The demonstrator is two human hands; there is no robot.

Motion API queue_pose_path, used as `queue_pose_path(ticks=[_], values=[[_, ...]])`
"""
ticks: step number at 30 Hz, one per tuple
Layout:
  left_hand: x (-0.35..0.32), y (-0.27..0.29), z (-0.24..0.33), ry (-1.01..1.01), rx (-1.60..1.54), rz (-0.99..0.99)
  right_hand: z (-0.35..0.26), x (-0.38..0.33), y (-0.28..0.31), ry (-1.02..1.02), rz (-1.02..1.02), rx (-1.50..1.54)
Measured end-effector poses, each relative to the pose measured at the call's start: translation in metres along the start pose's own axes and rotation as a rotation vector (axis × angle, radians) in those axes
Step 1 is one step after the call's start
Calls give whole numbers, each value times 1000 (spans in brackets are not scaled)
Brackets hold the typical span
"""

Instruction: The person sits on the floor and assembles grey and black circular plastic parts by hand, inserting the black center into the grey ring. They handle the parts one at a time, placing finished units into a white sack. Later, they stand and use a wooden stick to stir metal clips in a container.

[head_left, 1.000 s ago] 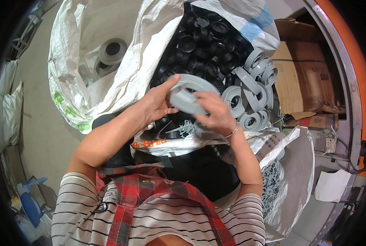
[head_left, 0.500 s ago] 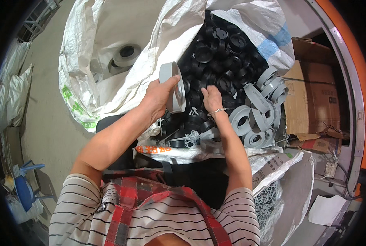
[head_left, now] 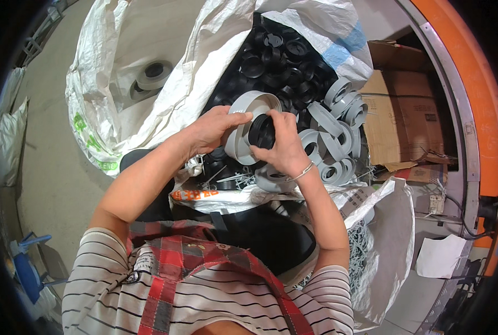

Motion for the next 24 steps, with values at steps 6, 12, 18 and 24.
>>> queue_pose_path(ticks=[6,12,18,24], values=[[-9,-6,3,30,-17,-106,-10,-15,3,243,-34,-189],[-7,-8,-7,-144,73,-105,25,-2,-9,-466,-18,639],[-7,-8,-4,-158,147,-31,31,-7,-27,-220,50,498],[-27,10,28,-554,772,333,63,11,-29,-625,-313,999]])
Point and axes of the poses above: each hand's wrist, its own x-axis towards the middle knuckle, its own y-axis out of the back of the hand, z = x × y, the point moved 3 cm from there along x, towards the middle knuckle, and after that the axes turned 6 degrees about x, right-handed, at the moved point
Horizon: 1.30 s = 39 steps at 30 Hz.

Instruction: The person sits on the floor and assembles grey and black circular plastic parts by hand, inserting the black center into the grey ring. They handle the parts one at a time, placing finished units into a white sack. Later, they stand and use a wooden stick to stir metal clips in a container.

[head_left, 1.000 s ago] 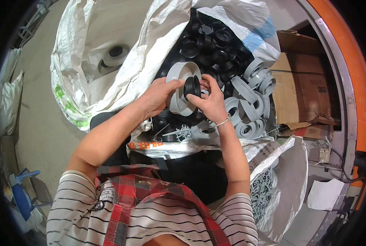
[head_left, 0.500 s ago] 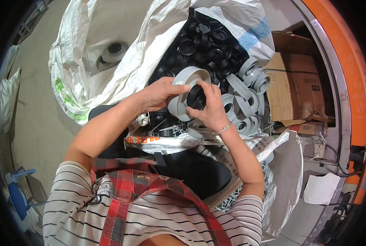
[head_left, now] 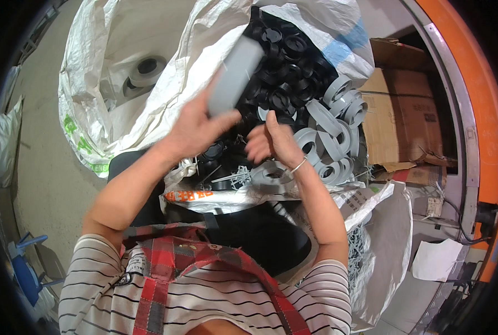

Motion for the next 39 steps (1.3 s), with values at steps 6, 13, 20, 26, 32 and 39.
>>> queue_pose_path(ticks=[6,13,20,26,32,39], values=[[24,64,-20,29,152,704,-7,36,180,473,974,-1389],[19,-13,-49,787,-671,128,12,30,111,856,792,-1293],[21,-16,-60,797,-906,74,-6,43,14,553,269,-489],[32,-12,-42,690,-622,174,84,108,166,-290,719,-1109],[24,-23,-52,603,-557,110,29,64,91,174,728,-764],[17,-41,-15,630,-901,-108,-20,-16,-22,801,361,-512]])
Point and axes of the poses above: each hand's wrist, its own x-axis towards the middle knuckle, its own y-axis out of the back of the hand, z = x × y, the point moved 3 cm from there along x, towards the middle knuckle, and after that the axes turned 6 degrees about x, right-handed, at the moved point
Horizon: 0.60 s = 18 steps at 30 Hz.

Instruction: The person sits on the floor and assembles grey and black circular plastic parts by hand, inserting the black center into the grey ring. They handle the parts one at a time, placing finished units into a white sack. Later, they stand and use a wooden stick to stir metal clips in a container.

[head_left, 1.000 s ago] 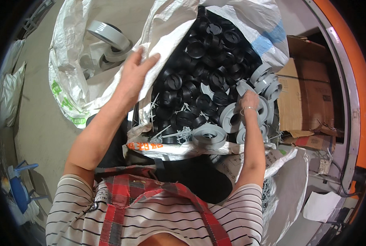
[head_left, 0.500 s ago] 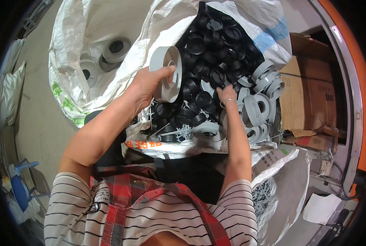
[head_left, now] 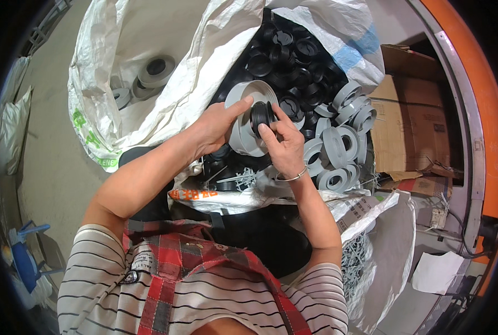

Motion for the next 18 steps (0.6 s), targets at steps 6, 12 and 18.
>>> queue_pose_path(ticks=[6,12,18], values=[[2,9,-12,-65,300,-66,-32,3,14,-103,-162,-378],[-5,9,-10,79,415,-212,-50,-13,7,218,-383,-639],[-16,-2,-5,-168,472,-136,-15,-8,4,-533,8,184]])
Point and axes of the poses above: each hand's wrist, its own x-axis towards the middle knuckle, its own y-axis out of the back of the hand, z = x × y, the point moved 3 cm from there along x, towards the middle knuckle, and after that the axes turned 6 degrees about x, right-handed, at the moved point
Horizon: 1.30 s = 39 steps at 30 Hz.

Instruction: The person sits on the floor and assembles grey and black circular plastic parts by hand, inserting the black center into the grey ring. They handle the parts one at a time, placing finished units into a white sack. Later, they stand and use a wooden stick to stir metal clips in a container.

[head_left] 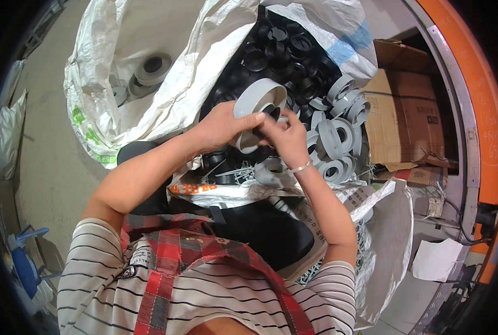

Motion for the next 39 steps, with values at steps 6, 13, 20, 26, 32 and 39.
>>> queue_pose_path(ticks=[6,13,20,26,32,39], values=[[-21,56,65,-409,641,804,77,62,40,21,49,-158],[2,93,27,-366,320,839,201,144,59,-140,-95,-854],[14,63,17,-42,275,505,203,171,62,-415,-441,-1012],[24,50,4,122,108,335,110,111,65,-318,-420,-444],[35,21,-20,346,27,332,42,49,72,-203,-589,1128],[33,6,-31,279,-396,278,11,0,48,-120,-375,1073]])
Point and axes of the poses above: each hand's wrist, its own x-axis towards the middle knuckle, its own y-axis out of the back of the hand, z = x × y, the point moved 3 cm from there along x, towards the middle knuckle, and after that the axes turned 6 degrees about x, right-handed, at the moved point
